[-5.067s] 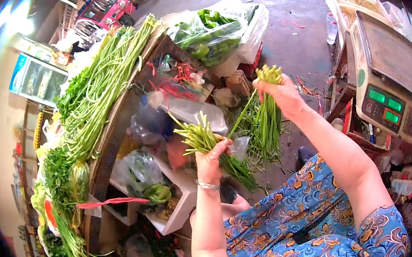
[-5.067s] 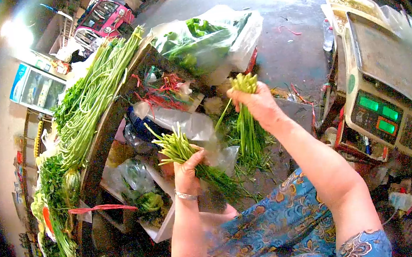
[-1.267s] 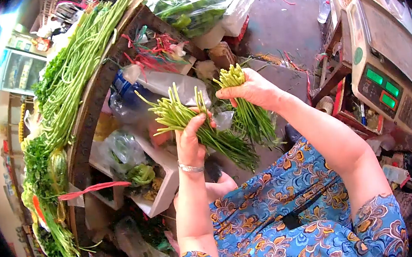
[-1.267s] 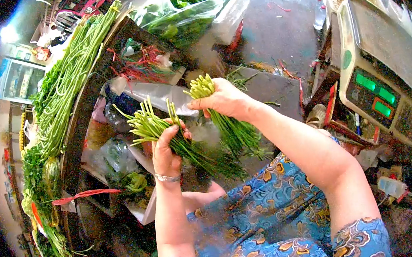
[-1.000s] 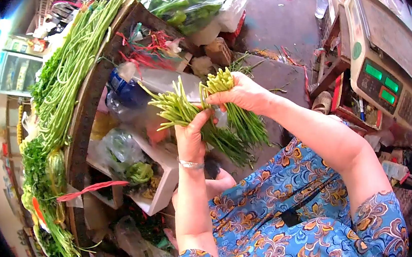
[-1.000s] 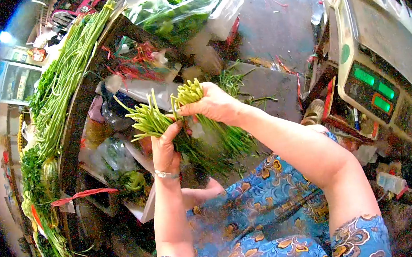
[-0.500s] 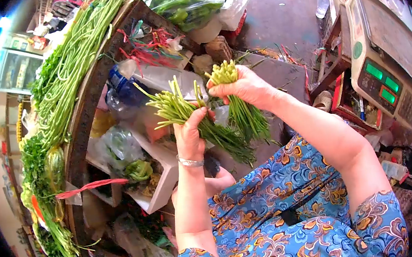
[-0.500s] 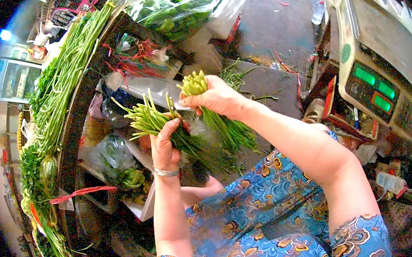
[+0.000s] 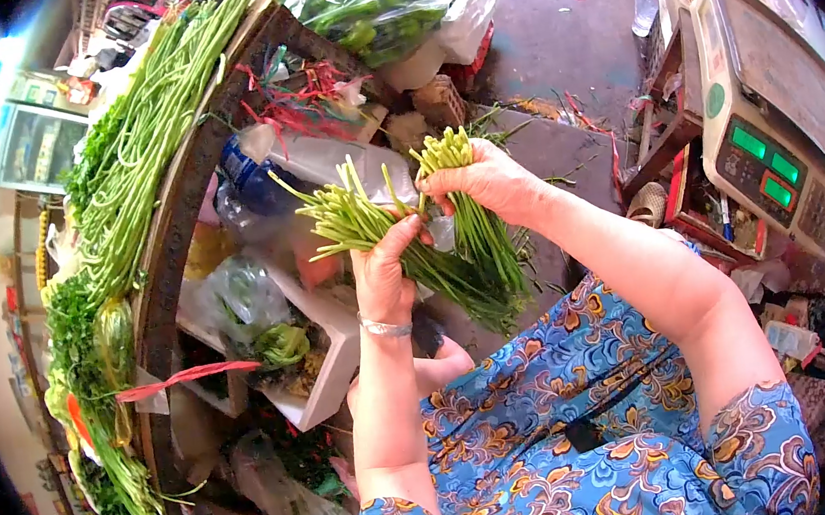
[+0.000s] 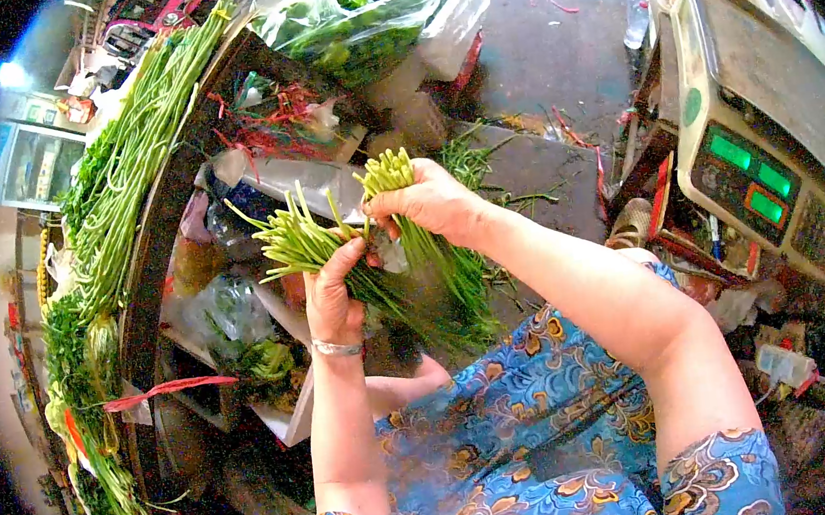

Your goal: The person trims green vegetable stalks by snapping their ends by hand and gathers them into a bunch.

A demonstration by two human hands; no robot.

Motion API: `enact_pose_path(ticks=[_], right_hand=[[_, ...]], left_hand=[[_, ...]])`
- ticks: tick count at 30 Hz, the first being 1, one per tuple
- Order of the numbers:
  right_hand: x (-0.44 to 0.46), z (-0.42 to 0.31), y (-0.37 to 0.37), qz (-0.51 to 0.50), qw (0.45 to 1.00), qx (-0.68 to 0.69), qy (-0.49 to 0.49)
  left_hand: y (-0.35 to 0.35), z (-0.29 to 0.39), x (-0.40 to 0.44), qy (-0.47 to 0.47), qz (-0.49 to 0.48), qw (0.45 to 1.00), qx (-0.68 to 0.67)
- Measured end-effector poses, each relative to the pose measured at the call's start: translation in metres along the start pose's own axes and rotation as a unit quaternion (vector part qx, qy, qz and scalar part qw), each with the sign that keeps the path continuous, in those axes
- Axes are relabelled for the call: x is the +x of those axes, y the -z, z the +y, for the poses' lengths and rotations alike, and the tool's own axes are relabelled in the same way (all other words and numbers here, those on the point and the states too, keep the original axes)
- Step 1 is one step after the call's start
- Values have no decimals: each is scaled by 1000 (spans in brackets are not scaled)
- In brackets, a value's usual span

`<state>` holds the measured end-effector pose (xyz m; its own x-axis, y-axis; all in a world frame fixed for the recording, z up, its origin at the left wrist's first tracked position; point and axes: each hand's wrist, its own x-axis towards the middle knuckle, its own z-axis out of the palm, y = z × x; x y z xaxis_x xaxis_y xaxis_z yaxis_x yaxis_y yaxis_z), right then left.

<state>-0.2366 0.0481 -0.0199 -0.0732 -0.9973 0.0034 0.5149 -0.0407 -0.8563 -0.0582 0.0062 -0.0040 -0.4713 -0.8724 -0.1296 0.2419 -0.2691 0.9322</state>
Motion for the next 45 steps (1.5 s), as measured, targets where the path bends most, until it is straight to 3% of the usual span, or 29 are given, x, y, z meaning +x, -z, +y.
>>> enact_pose_path(ticks=[5, 9, 12, 14, 15, 18, 22, 25, 26, 28, 30, 41, 43, 44, 45], right_hand=[[11, -15, 22, 83, 996, 24, 15], [9, -15, 15, 63, 995, -61, 55], [6, -6, 13, 61, 971, -228, 39], [6, 0, 15, 60, 960, -271, 45], [0, -13, 5, 50, 971, -236, -2], [-4, -13, -1, -2, 983, -185, 1], [-5, -9, 0, -10, 974, -224, -27], [-6, -7, -1, 19, 953, -299, 49], [-3, -7, 3, 18, 952, -301, 50], [1, -11, 14, 109, 962, -248, 20], [0, -21, 20, 92, 969, -225, 44], [0, -11, 22, 55, 966, -253, 11], [-1, -18, 16, 34, 995, -92, -7], [0, -12, 18, 35, 995, -92, -8], [2, -4, 19, 59, 980, -190, 29]], left_hand=[[9, 0, -2, 15, -3, 1000, -7], [8, 5, -3, -3, 11, 1000, 7], [1, 10, -3, -13, 31, 999, 24], [-6, 15, -8, -29, 24, 999, 22], [-9, 18, -10, -21, 5, 1000, 6], [-9, 18, -9, -34, -42, 996, 68], [-18, 14, -15, -39, -91, 990, 103], [-17, 14, -14, -48, -49, 991, 111], [-13, 11, -13, -50, -19, 992, 114], [-5, 10, -11, -32, -20, 993, 109], [-2, 9, -9, -10, 21, 998, 60], [-3, 10, -1, -23, 38, 999, -23], [-1, 8, -1, -23, 32, 999, -27], [0, 7, -1, -23, 27, 999, -31], [-5, 11, -3, -22, 26, 999, -31]])
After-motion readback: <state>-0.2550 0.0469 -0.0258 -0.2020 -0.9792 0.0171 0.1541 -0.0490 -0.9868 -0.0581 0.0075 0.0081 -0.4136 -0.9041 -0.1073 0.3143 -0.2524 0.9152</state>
